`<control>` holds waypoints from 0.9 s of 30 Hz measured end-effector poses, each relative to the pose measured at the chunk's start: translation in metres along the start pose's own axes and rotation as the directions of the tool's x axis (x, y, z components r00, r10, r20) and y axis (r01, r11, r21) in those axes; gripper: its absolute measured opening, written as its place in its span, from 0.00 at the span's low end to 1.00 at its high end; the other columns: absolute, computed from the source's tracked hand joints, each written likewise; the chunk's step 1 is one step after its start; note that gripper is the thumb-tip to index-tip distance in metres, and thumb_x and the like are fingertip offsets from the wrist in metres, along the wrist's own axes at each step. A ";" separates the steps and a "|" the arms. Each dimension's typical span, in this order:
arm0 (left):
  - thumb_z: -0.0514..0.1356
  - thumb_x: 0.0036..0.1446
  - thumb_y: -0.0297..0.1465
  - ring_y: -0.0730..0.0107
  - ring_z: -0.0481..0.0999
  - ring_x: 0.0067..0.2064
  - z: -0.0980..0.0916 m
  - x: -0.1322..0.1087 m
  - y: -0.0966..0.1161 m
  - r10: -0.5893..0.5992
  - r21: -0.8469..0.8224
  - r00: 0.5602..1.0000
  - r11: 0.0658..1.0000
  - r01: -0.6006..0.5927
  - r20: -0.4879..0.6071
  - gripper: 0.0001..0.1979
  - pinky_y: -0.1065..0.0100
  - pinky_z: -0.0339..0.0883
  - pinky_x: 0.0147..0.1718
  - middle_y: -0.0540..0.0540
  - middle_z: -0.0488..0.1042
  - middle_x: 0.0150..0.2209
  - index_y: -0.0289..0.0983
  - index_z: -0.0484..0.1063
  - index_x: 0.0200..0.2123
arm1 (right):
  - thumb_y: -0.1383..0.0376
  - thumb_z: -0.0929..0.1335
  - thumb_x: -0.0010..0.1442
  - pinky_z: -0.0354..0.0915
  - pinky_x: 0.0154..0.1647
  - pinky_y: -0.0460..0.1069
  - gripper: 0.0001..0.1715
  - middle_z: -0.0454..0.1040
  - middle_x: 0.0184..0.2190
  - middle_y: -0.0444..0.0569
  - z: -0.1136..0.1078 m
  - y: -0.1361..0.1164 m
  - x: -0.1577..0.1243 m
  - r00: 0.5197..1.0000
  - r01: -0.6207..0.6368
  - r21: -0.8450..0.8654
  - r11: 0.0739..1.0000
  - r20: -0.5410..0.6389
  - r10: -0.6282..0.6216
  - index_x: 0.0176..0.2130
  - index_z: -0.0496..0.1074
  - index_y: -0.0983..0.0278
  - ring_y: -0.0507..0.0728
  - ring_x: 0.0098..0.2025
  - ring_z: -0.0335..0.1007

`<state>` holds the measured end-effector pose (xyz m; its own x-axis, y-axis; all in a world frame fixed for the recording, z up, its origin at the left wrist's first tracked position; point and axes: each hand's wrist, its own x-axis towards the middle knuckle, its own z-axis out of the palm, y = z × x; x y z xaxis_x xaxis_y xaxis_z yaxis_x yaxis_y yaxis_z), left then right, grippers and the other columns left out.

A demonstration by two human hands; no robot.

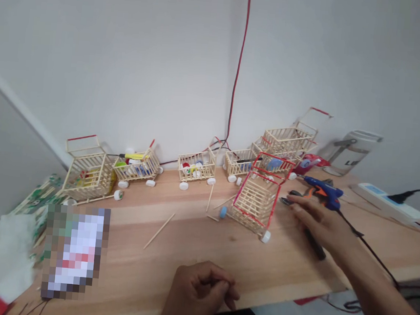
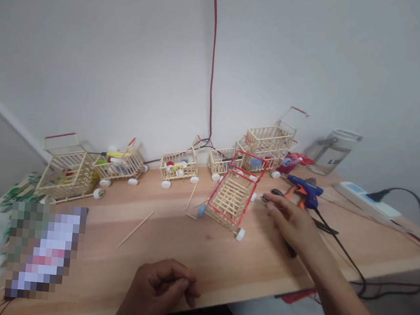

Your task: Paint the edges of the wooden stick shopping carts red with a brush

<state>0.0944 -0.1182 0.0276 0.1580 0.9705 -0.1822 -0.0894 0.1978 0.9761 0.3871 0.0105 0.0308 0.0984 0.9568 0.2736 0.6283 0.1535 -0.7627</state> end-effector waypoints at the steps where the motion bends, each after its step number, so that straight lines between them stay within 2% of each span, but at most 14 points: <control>1: 0.63 0.53 0.30 0.68 0.80 0.28 -0.001 0.001 0.000 -0.008 0.013 1.000 1.000 0.008 0.001 0.06 0.69 0.72 0.32 0.44 0.81 0.27 0.34 0.77 0.28 | 0.48 0.67 0.54 0.68 0.26 0.50 0.28 0.77 0.31 0.51 0.005 0.003 0.004 1.000 0.004 -0.008 1.000 0.023 -0.004 0.47 0.75 0.63 0.53 0.24 0.69; 6: 0.63 0.53 0.30 0.68 0.79 0.29 -0.008 0.003 0.000 -0.019 0.068 1.000 0.998 0.020 -0.005 0.05 0.71 0.70 0.32 0.45 0.80 0.26 0.34 0.76 0.27 | 0.53 0.65 0.56 0.66 0.25 0.50 0.28 0.74 0.25 0.49 0.027 0.016 0.020 0.998 0.017 0.000 1.000 0.056 -0.017 0.49 0.73 0.67 0.52 0.21 0.67; 12: 0.59 0.59 0.36 0.71 0.75 0.27 -0.011 0.005 0.000 0.062 0.099 0.997 0.993 -0.058 -0.037 0.11 0.72 0.68 0.31 0.48 0.76 0.24 0.35 0.72 0.28 | 0.55 0.63 0.56 0.66 0.26 0.48 0.22 0.76 0.33 0.50 0.041 0.010 0.031 0.994 0.059 0.080 0.995 0.092 -0.066 0.45 0.72 0.64 0.52 0.27 0.67; 19: 0.59 0.59 0.38 0.73 0.73 0.26 -0.012 0.011 -0.009 0.050 0.052 0.996 0.998 -0.047 -0.074 0.12 0.73 0.66 0.28 0.50 0.74 0.23 0.35 0.71 0.30 | 0.57 0.62 0.56 0.63 0.26 0.48 0.15 0.72 0.25 0.46 0.046 0.000 0.035 0.993 0.095 0.058 0.994 0.065 -0.099 0.36 0.71 0.64 0.51 0.25 0.64; 27: 0.60 0.56 0.34 0.73 0.73 0.26 -0.012 0.012 -0.008 0.023 0.089 0.992 0.996 -0.012 -0.121 0.09 0.73 0.65 0.28 0.50 0.74 0.22 0.35 0.72 0.27 | 0.57 0.62 0.56 0.63 0.33 0.50 0.15 0.76 0.31 0.49 0.044 -0.011 0.033 0.989 0.144 -0.077 0.987 -0.022 -0.146 0.36 0.72 0.62 0.55 0.32 0.70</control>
<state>0.0850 -0.1065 0.0161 0.0358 0.9843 -0.1728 -0.0036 0.1730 0.9849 0.3488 0.0509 0.0224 0.0229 0.9184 0.3949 0.6932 0.2701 -0.6682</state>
